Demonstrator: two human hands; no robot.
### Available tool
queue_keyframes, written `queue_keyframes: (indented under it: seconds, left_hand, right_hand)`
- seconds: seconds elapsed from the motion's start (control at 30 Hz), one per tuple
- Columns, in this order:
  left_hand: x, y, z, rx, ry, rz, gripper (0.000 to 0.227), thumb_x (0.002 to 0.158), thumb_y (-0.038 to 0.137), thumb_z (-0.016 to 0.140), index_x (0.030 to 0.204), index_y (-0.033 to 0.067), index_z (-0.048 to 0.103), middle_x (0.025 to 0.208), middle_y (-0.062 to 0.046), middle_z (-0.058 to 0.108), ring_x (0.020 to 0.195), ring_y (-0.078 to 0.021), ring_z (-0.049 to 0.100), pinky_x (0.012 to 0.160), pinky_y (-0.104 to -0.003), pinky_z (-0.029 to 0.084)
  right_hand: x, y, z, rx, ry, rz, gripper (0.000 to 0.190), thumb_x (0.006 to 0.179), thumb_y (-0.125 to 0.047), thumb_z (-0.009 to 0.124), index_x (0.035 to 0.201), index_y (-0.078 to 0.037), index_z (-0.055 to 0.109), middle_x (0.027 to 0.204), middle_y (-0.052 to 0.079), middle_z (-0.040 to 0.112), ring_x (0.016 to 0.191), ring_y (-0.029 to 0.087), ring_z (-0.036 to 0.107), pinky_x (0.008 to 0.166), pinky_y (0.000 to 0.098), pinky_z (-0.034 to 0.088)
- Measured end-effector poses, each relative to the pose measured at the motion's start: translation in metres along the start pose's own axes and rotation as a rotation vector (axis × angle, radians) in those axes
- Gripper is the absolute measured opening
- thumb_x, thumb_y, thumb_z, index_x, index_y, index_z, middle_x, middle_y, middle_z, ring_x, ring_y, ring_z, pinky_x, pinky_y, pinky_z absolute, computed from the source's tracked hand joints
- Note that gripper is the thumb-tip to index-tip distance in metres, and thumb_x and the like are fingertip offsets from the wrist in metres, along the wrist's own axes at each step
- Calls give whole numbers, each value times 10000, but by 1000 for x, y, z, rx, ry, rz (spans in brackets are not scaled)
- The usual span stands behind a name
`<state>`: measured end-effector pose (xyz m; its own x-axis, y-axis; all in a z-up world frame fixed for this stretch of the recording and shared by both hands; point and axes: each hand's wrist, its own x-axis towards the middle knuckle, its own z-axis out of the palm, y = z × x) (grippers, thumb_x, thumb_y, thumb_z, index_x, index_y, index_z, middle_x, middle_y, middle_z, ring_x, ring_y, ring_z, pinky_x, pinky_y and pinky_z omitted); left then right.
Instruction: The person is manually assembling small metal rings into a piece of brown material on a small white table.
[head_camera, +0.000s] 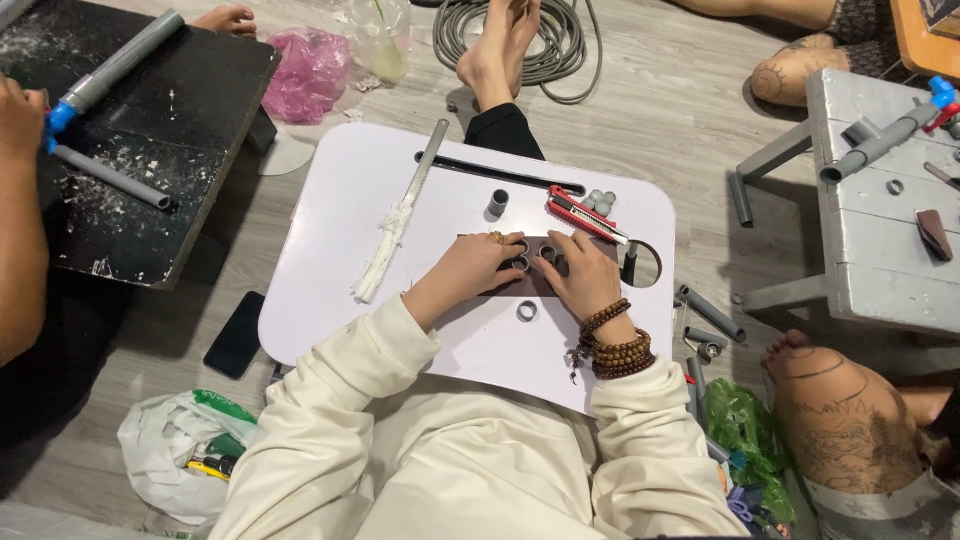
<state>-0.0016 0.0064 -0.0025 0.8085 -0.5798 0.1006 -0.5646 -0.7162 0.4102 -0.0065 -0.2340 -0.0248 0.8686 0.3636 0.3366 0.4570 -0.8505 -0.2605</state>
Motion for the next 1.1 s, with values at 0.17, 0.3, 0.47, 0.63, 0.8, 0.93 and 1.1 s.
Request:
queue_keyframes:
  seconds: [0.17,0.3,0.47,0.63,0.8,0.93,1.1]
  left_hand:
    - [2,-3,2,-19,5,20,439,977,387,699,1300,92,736,1348,-98,733,1072,-386,751,866,-510,624]
    - [1,0,-3,-10,29,45,421,967,372,725,1260,70,751,1304,-118,747,1050,-384,756,843,-495,629]
    - [0,0,-1,-15,34,34,392,975,358,731,1248,76,755,1331,-100,735,1041,-356,760,843,-465,629]
    - [0,3,-5,-3,26,26,392,973,349,740,1244,66,758,1333,-108,732,1029,-349,764,846,-459,631]
    - [-1,1,-5,-30,28,27,391,966,320,754,1251,51,759,1366,-118,720,1029,-360,765,856,-451,634]
    - [-2,-2,-3,-34,33,36,388,962,319,756,1242,51,764,1365,-120,721,1037,-362,764,864,-450,635]
    - [9,-23,28,-15,25,61,434,972,426,719,1270,113,759,1396,-97,705,1108,-371,740,884,-474,626]
  right_hand:
    - [-4,3,13,-69,-33,-38,293,973,-394,727,1182,-189,718,912,27,687,879,275,756,732,413,613]
    - [-2,-1,8,61,-26,-85,242,1027,-317,691,1188,-136,686,804,39,647,817,303,736,701,427,592]
    - [-4,-4,9,24,-44,-79,248,1036,-326,685,1183,-126,671,766,16,622,791,278,732,667,417,595]
    - [-1,-8,1,75,-60,-49,237,1062,-300,671,1174,-91,680,727,-3,609,737,253,723,636,371,588]
    - [0,10,2,94,-21,-67,254,1045,-265,715,1144,-35,677,693,43,605,711,305,710,611,407,577]
    - [-1,8,0,146,-30,-33,219,1056,-225,681,1132,-19,682,679,39,616,689,280,707,602,370,564]
    - [-6,33,8,15,53,-40,282,1005,-263,725,1156,-33,664,755,88,646,760,346,723,682,443,589]
